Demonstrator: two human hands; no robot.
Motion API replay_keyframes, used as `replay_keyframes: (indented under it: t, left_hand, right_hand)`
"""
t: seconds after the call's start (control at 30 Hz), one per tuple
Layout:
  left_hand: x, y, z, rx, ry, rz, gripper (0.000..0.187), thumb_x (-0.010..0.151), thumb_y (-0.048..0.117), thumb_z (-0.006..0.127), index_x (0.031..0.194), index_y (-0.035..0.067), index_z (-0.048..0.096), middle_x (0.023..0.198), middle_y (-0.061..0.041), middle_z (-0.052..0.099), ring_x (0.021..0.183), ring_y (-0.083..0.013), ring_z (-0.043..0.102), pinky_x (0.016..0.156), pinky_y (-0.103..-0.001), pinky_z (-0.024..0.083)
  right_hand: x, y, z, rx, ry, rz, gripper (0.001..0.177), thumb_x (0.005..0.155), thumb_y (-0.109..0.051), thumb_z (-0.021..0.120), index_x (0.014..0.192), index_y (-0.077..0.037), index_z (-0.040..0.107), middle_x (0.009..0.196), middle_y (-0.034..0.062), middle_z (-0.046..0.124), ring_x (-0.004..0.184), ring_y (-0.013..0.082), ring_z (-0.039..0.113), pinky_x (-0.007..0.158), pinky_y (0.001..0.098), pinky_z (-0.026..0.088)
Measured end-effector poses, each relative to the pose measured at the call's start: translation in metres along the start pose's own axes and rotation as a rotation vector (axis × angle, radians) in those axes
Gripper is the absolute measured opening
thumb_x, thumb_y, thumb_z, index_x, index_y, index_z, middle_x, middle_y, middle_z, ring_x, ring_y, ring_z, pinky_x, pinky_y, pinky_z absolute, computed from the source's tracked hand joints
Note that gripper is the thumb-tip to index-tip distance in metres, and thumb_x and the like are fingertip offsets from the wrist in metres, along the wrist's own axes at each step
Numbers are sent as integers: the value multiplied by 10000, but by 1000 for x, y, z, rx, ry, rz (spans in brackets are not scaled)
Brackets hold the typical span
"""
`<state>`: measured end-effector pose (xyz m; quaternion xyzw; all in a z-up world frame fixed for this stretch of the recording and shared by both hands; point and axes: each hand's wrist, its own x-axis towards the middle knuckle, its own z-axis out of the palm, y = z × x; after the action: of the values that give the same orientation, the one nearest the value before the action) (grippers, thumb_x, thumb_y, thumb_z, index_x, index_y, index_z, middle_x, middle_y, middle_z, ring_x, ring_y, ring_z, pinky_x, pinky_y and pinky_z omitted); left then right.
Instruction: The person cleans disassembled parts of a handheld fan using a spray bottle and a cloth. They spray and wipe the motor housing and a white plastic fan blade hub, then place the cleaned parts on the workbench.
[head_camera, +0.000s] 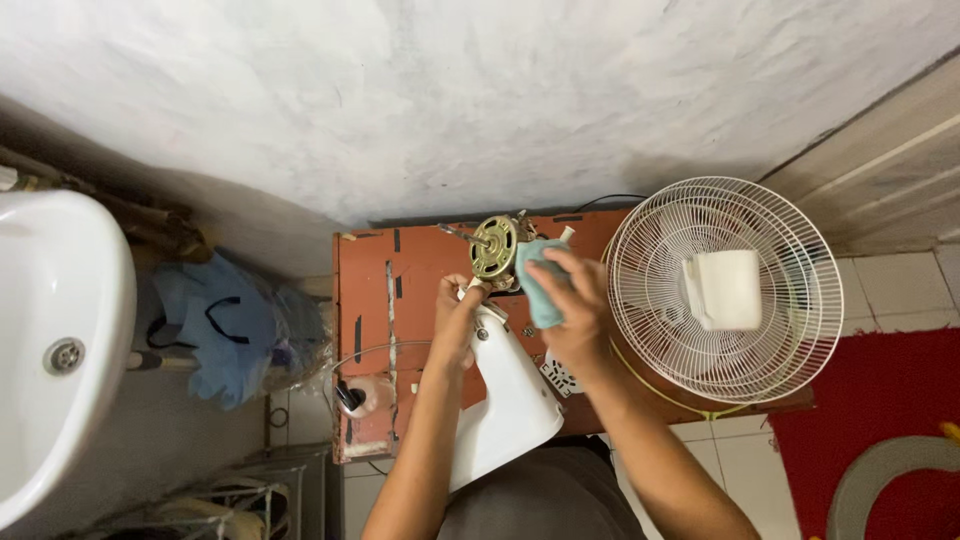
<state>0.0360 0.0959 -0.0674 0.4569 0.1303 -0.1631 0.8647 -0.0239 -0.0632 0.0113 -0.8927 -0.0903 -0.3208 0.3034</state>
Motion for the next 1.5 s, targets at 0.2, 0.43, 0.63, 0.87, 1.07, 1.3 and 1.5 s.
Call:
replay_keyframes:
  t: [0.2,0.43,0.63,0.87,1.07,1.3,1.5]
  left_hand:
    - [-15,26,-8,105,-72,74,691,819,46,545,1500,95,438,920,-127,672,609,-175,657,504,-305,557]
    - [-10,18,-24,31,-49,85,502,863,44,500,1360,18,567,1095,-135,695,854,-186,697,598,-329,605]
    - [-4,10,-27,10,-35,143,486,909,29,487,1385,14,584,1206,-160,672,1034,-194,696,765,-287,632]
    - [-15,19,-24,58,20,153,499,830,13,515,1322,25,593,1003,-94,632,883,-193,699,645,-360,587]
    - [-19,16,-11,186,49,260,533,820,-1,596,1351,16,632,900,-65,614,786,-151,661,662,-277,557]
    - [-20,26,-8,63,86,212,537,767,-4,559,1301,33,603,875,-28,642,735,-155,683,568,-324,592]
    - [-28,21,-4,224,38,278,554,791,-13,607,1344,24,613,798,-47,585,638,-158,642,559,-298,551]
  right_hand:
    - [1,-36,-3,-3,-90,8,542,689,82,742,1184,-138,764,1266,69,637,1137,328,574,962,422,530]
    - [9,-29,6,17,74,-51,499,776,17,813,1238,-152,731,1336,56,621,1144,305,574,929,398,536]
    - [-5,-50,32,49,-14,-13,484,780,-13,808,1242,-136,729,1355,50,608,1166,297,560,929,397,549]
    - [2,-28,4,70,99,-26,507,818,47,801,1287,-115,699,1389,54,619,1192,279,563,970,402,521]
    - [14,-18,2,-53,-96,14,619,696,78,770,1292,-70,689,1398,54,639,1158,318,571,932,418,552]
    - [-7,-17,4,153,-56,-5,497,822,42,815,1264,-158,707,1384,3,664,1156,256,607,935,368,571]
    - [28,-4,-6,35,-61,-73,553,770,18,787,1298,-112,687,1386,71,652,1163,299,568,947,374,556]
